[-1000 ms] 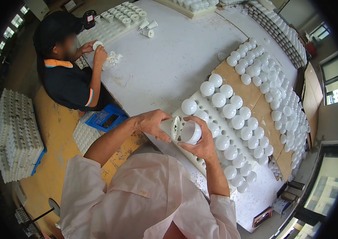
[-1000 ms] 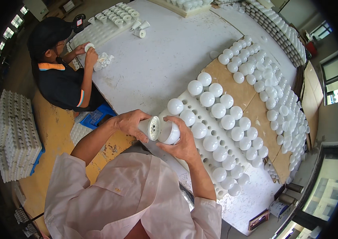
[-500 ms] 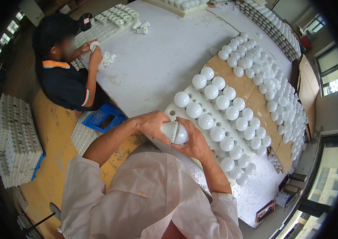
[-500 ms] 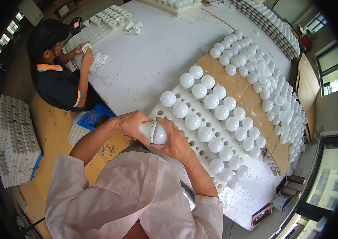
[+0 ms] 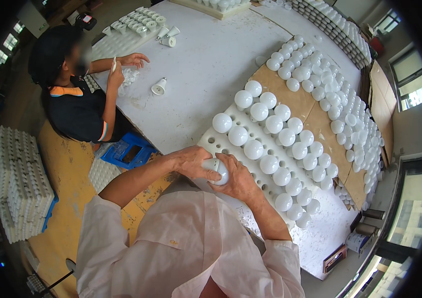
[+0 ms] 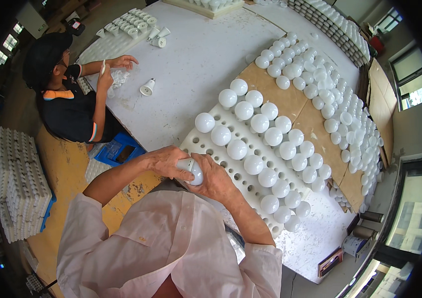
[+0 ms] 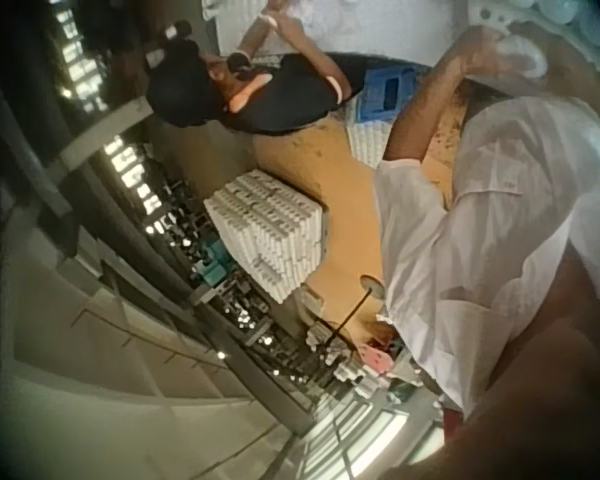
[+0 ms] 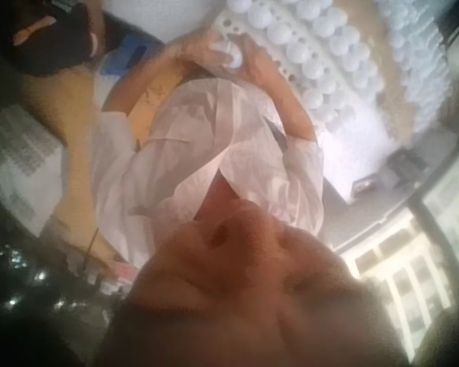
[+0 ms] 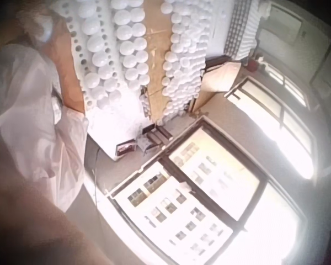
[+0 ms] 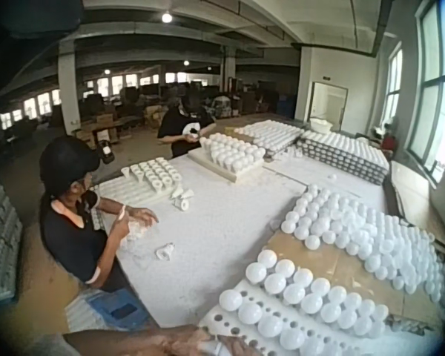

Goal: The person assembles light bulbs by taking bulb bases and covers, pressing the covers onto the bases by hand, and placing the assembled light bulbs into the slots of a foam tray.

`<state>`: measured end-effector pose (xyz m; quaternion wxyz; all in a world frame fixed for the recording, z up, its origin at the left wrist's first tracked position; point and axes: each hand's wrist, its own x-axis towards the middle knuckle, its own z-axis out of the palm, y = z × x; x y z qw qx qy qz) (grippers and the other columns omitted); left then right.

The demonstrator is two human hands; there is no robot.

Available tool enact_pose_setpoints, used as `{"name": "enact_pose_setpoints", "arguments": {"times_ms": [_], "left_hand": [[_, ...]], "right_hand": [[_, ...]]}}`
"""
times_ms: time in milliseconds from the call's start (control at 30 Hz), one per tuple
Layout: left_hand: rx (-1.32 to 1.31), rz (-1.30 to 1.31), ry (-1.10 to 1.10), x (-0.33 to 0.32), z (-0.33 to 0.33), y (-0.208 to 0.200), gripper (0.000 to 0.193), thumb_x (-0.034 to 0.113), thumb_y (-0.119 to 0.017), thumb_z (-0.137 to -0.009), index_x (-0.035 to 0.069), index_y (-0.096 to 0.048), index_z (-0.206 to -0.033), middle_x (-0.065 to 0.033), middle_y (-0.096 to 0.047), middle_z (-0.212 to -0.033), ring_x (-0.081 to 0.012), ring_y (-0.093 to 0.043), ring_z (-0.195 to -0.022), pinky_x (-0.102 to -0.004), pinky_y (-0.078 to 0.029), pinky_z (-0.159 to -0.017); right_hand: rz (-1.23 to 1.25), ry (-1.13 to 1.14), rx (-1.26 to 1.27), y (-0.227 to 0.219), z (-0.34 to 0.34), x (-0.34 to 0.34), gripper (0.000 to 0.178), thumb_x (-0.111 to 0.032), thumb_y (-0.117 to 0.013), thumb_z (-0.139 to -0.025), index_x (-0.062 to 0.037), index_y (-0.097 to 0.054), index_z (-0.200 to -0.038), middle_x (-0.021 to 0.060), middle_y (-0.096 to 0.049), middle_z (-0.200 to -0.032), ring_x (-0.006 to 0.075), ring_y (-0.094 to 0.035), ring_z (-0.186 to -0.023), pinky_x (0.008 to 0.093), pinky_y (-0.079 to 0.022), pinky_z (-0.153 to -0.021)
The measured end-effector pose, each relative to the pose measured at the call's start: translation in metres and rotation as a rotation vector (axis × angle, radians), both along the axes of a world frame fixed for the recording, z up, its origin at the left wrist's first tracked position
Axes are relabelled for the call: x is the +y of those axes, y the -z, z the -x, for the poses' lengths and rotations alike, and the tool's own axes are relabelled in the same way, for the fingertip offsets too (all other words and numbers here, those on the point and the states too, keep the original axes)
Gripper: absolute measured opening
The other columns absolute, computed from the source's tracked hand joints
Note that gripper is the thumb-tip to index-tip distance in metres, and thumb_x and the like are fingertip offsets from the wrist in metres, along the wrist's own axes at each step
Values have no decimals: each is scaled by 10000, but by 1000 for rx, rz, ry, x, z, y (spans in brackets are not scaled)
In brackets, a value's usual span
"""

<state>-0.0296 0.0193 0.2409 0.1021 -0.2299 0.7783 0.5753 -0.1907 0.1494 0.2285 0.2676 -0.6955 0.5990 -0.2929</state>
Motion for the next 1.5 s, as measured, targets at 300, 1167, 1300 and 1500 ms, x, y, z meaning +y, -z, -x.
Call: {"name": "enact_pose_setpoints", "arguments": {"times_ms": [300, 1167, 1300, 1500], "left_hand": [[-100, -58, 30, 0, 5, 3, 592, 486, -732, -685, -69, -647, -875, -139, -631, -654, -170, -599, -485, -274, -493, -453], [-175, -433, 11, 23, 19, 29, 525, 442, -656, -758, -67, -653, -883, -116, -608, -651, -154, -564, -439, -233, -429, -368], [-198, -466, 17, 38, 30, 31, 515, 451, -634, -694, -57, -632, -776, -86, -562, -610, -149, -502, -401, -257, -430, -340], [-197, -443, 76, 58, 43, 25, 570, 463, -606, -686, -87, -617, -836, -98, -569, -656, -159, -527, -451, -264, -442, -339]], "right_hand": [[-13, 73, -35, 9, -7, 6, 763, -259, -818, -609, -58, -449, -1247, 160, -555, -1140, 353, -592, -987, 435, -506, -831], [411, 22, -208, 47, -6, 24, 696, -43, -800, -524, -22, -509, -1155, 142, -541, -1066, 305, -551, -935, 377, -497, -788], [458, 121, -317, 54, -12, 40, 616, -28, -792, -507, -27, -562, -1079, 113, -544, -1018, 274, -541, -904, 363, -479, -746], [434, 178, -296, 49, -7, 64, 572, -42, -807, -532, -26, -558, -1047, 97, -548, -987, 232, -519, -902, 342, -467, -736]]}}
